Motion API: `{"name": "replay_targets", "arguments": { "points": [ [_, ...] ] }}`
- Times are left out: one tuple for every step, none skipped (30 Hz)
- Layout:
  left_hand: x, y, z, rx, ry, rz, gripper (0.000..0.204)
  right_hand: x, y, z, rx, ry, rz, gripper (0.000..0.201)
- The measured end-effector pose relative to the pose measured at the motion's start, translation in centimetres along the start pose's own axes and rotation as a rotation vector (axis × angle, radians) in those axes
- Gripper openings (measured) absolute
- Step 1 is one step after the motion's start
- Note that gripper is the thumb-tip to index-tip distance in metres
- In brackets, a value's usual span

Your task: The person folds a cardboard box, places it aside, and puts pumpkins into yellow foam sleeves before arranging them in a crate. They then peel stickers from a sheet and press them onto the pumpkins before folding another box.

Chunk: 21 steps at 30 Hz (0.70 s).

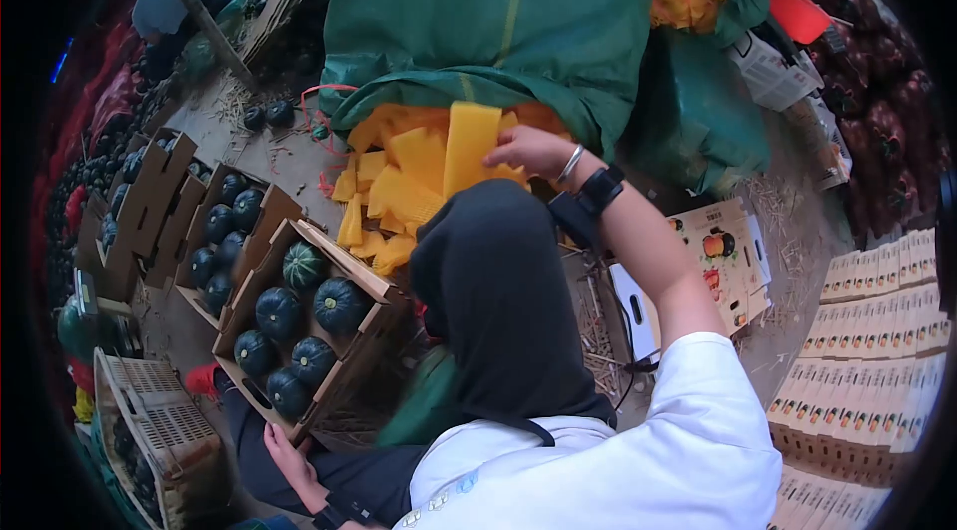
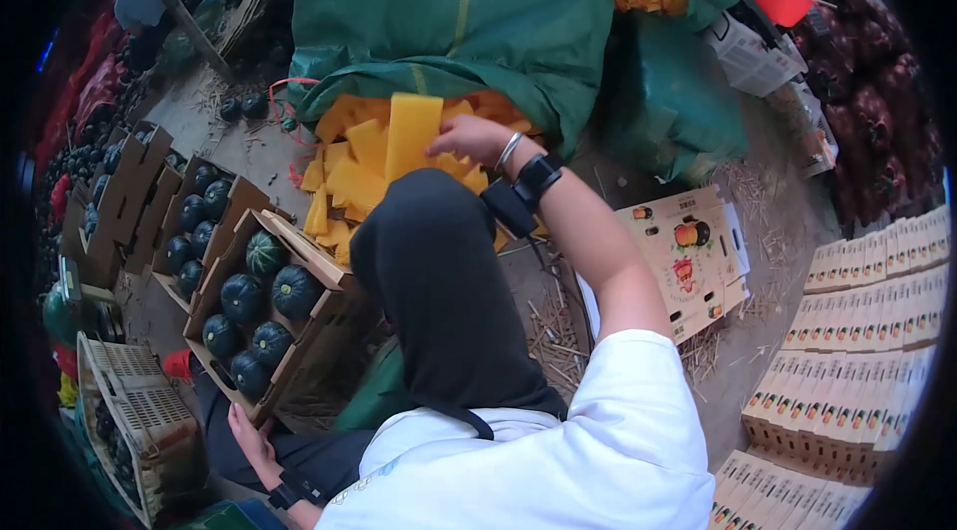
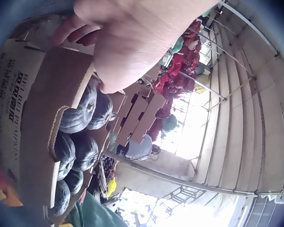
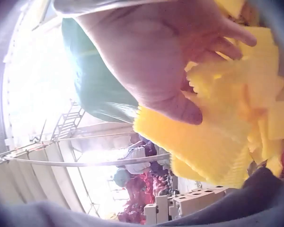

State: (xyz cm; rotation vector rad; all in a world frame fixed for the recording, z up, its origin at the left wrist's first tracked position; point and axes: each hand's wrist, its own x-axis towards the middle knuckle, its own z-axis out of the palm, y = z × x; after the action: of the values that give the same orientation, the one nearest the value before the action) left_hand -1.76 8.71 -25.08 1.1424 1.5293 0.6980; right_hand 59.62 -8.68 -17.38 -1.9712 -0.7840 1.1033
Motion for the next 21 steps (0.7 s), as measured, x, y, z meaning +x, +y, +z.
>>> {"name": "replay_targets", "arguments": {
  "points": [
    [-0.1,-0.2,-0.1,0.013,0.012,0.008,0.050,-0.5,0.2,-0.7,0.236,0.008,-0.060,0.042],
    [0.0,-0.3,-0.1,0.025,0.024,0.021,0.050,-0.8,0.7,-1.4,0.473,0.018,-0.125,0.040],
    [0.4,-0.8,-0.2,0.007,0.038,0.028,0.049,-0.8,2.0,-2.5,0.547,0.135,-0.153,0.033],
    [0.5,-1.0,-0.4,0.014,0.036,0.037,0.048,-0.7,4.5,-3.7,0.448,0.340,-0.109,0.034],
    [0.5,-1.2,-0.5,0.021,0.036,0.043,0.048,-0.1,8.1,-5.2,0.344,0.541,-0.064,0.035],
    [0.4,-1.2,-0.4,0.028,0.038,0.048,0.048,0.7,13.6,-6.4,0.035,0.772,0.024,0.038],
    [0.1,-0.8,-0.2,0.063,0.036,0.058,0.046,0.7,18.3,-7.0,-0.283,0.988,0.113,0.041],
    [0.1,-0.9,-0.1,0.094,0.028,0.057,0.046,-0.3,20.6,-6.5,-0.306,0.934,0.251,0.046],
    [-0.3,0.0,0.1,0.121,0.030,0.026,0.046,-0.5,19.3,-6.6,-0.281,0.893,0.346,0.046],
    [-0.7,0.7,0.6,0.148,0.031,-0.006,0.047,0.2,26.7,-4.7,-0.405,0.823,0.565,0.047],
    [-0.3,0.8,0.8,0.166,0.028,0.003,0.046,1.0,28.4,-3.8,-0.400,0.675,0.619,0.050],
    [0.3,0.7,0.3,0.190,0.024,0.010,0.046,1.5,29.8,-3.0,-0.393,0.524,0.674,0.057],
    [1.0,0.6,-0.3,0.216,0.019,0.015,0.045,2.3,31.7,-1.4,-0.545,0.539,0.680,0.059],
    [2.0,0.4,-1.0,0.218,0.031,0.039,0.045,3.5,33.3,0.5,-0.698,0.553,0.681,0.063],
    [3.0,0.1,-1.9,0.217,0.046,0.062,0.045,4.7,34.7,1.8,-0.854,0.564,0.674,0.067],
    [3.7,-0.1,-2.7,0.214,0.065,0.083,0.044,5.9,36.1,2.3,-0.718,0.548,0.696,0.069],
    [3.8,0.0,-2.8,0.209,0.086,0.104,0.044,6.9,37.1,2.4,-0.585,0.530,0.715,0.070],
    [3.8,-0.1,-2.8,0.193,0.087,0.097,0.044,7.9,38.1,2.7,-0.452,0.508,0.735,0.072],
    [3.4,0.4,-2.4,0.182,0.085,0.089,0.043,8.0,38.6,3.2,-0.533,0.544,0.731,0.063],
    [2.9,0.6,-2.4,0.174,0.077,0.076,0.043,8.3,39.1,3.4,-0.547,0.487,0.697,0.059],
    [3.0,1.2,-2.3,0.375,0.057,0.069,0.043,8.7,40.1,2.9,-0.561,0.437,0.668,0.056]
  ]
}}
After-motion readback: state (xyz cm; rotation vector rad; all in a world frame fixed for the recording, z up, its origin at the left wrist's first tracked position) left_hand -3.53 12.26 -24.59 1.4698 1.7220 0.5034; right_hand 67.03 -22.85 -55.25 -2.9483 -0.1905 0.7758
